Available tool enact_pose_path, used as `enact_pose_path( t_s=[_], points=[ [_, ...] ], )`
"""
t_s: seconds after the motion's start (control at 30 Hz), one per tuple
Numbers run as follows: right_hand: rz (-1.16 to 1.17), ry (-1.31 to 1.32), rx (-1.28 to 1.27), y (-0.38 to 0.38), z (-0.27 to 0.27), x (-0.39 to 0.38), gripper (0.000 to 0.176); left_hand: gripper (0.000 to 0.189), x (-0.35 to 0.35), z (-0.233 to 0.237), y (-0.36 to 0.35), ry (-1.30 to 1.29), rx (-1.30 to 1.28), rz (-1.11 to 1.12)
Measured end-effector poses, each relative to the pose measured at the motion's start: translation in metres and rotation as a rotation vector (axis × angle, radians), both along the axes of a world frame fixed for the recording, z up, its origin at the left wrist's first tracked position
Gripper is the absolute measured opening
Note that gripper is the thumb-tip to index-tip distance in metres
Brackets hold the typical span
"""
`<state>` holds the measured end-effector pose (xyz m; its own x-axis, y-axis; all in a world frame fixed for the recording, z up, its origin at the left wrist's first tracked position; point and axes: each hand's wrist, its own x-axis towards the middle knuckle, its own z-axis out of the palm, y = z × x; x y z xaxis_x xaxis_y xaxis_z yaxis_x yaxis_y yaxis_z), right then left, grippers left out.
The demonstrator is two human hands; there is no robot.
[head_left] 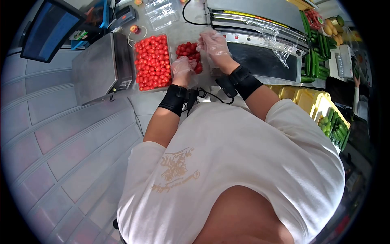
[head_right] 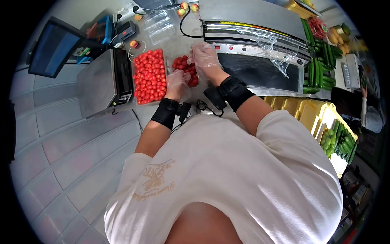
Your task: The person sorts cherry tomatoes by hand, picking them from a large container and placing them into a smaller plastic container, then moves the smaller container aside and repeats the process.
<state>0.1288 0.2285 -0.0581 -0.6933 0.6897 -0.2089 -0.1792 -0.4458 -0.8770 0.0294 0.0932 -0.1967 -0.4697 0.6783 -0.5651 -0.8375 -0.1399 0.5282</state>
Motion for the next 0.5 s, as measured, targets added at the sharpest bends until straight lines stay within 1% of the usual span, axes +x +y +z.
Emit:
enact_pose_path(
  t_s=[0.07, 0.1, 0.13, 0.17, 0.2, 0.27, 0.3, 0.37, 0.4, 0.43, 0.47, 0.5],
  points=[
    [0.001, 0.000, 0.000, 0.000, 0.001, 0.000, 0.013, 0.010, -0.004, 0.008, -0.003, 0.617, -0.311, -0.278],
    [0.001, 0.008, 0.000, 0.000, 0.001, 0.000, 0.013, 0.010, 0.000, 0.011, -0.001, 0.618, -0.312, -0.280],
    [0.000, 0.016, 0.000, 0.000, 0.001, 0.000, 0.013, 0.008, 0.010, 0.042, 0.005, 0.429, -0.280, -0.159],
    [-0.002, 0.016, -0.001, 0.000, 0.001, 0.000, 0.013, 0.008, 0.017, 0.061, 0.009, 0.239, -0.245, -0.039],
    [-0.005, 0.021, -0.017, -0.001, 0.002, -0.002, 0.013, 0.008, 0.015, 0.055, 0.007, 0.239, -0.245, -0.040],
    [-0.005, 0.026, -0.034, -0.001, 0.002, -0.004, 0.013, 0.006, 0.012, 0.049, 0.002, 1.489, -0.440, -0.373],
    [-0.008, 0.013, -0.031, -0.001, 0.002, -0.005, 0.013, 0.006, 0.012, 0.045, 0.003, 1.489, -0.443, -0.372],
    [-0.009, -0.001, -0.031, -0.001, 0.001, -0.008, 0.013, 0.010, 0.019, 0.082, 0.012, 0.288, -0.308, -0.058],
    [-0.020, -0.009, -0.030, -0.001, 0.000, -0.009, 0.013, 0.010, 0.022, 0.097, 0.013, 0.288, -0.312, -0.057],
    [-0.032, -0.018, -0.029, -0.002, 0.000, -0.010, 0.014, 0.010, 0.026, 0.109, 0.013, 0.272, -0.327, 0.042],
    [-0.030, -0.017, -0.033, -0.002, -0.001, -0.011, 0.014, 0.015, 0.030, 0.116, 0.010, 0.255, -0.342, 0.140],
    [-0.030, 0.010, -0.043, -0.003, -0.003, -0.012, 0.013, 0.013, 0.021, 0.108, -0.010, 0.323, -0.292, 0.050]
  ],
)
